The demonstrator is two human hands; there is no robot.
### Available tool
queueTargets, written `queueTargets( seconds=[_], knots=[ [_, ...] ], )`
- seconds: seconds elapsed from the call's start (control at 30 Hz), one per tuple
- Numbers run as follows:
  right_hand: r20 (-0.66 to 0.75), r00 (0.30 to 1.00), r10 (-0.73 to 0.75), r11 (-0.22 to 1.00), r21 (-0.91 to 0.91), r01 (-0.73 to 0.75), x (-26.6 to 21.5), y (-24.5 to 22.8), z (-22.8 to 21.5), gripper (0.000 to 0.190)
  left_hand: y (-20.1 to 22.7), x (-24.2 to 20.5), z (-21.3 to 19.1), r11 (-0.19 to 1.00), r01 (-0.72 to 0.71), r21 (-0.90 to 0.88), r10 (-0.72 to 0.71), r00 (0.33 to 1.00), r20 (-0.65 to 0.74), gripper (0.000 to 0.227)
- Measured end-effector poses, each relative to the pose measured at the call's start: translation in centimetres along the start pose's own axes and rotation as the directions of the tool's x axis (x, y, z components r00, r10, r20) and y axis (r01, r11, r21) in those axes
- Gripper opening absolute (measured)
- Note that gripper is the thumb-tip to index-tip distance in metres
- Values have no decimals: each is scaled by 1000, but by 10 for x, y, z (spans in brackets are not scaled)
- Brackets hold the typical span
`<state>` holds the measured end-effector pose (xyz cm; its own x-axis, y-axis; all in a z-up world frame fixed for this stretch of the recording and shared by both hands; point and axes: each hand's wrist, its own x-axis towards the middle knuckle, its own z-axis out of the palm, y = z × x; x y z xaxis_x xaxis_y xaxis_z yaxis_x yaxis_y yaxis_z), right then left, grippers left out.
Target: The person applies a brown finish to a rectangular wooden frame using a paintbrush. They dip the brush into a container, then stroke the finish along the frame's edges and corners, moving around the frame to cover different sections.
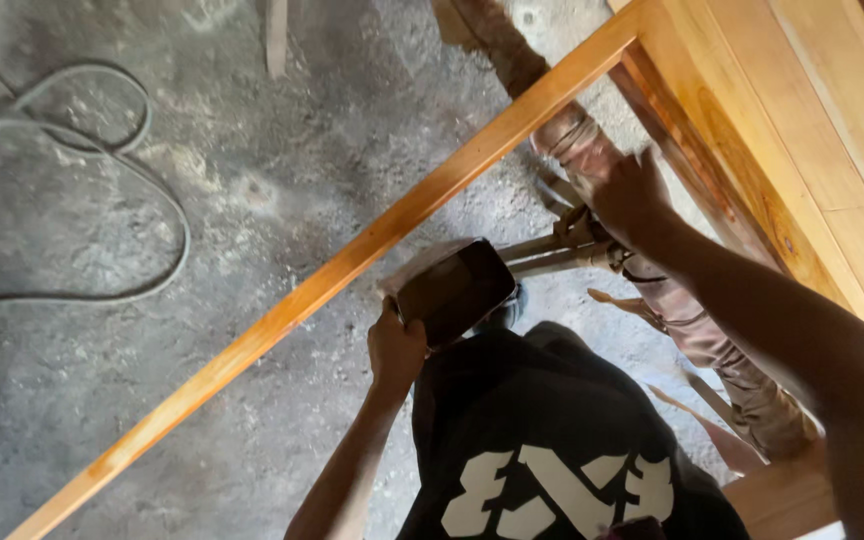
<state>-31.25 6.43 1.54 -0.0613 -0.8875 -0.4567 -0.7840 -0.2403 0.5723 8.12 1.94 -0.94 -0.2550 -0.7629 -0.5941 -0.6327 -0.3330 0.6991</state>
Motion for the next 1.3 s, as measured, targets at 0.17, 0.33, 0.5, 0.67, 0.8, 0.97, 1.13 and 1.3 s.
queueTargets(
  seconds=[0.17, 0.33, 0.5, 0.67, 0.8, 0.97, 1.13, 1.3],
  knots=[
    [-76, 719, 691, 335, 915, -225, 16, 57, -46, 22, 1, -1, -4, 980, -185, 77, 195, 971, -140, 46],
    [283, 409, 867, -393, 894, 216, 18, 16, -28, 14, 10, -22, -7, 995, 32, -91, -37, 998, -57, 44],
    [7, 470, 883, -163, 943, 291, 26, -63, -64, 18, 22, -49, -20, 939, 160, -305, -183, 982, -50, 37],
    [379, 409, 830, -557, 538, 633, -6, -58, -5, 29, 9, -78, -24, 914, 156, -376, -206, 974, -97, 25],
    [717, 538, 444, -527, -277, 803, 54, -10, 65, 26, -3, -100, -29, 897, 262, -356, -348, 915, -202, 20],
    [742, 665, 85, -528, -533, 661, 90, -143, -2, 31, 11, -122, -58, 912, 262, -316, -348, 901, -258, 20],
    [683, 730, -8, -798, -444, 407, 60, -150, -20, 11, 23, -116, -85, 913, 264, -312, -343, 910, -231, 20],
    [757, 513, 405, -514, -276, 812, 91, -69, 30, 26, 14, -116, -118, 944, 210, -253, -272, 932, -240, 24]
  ],
)
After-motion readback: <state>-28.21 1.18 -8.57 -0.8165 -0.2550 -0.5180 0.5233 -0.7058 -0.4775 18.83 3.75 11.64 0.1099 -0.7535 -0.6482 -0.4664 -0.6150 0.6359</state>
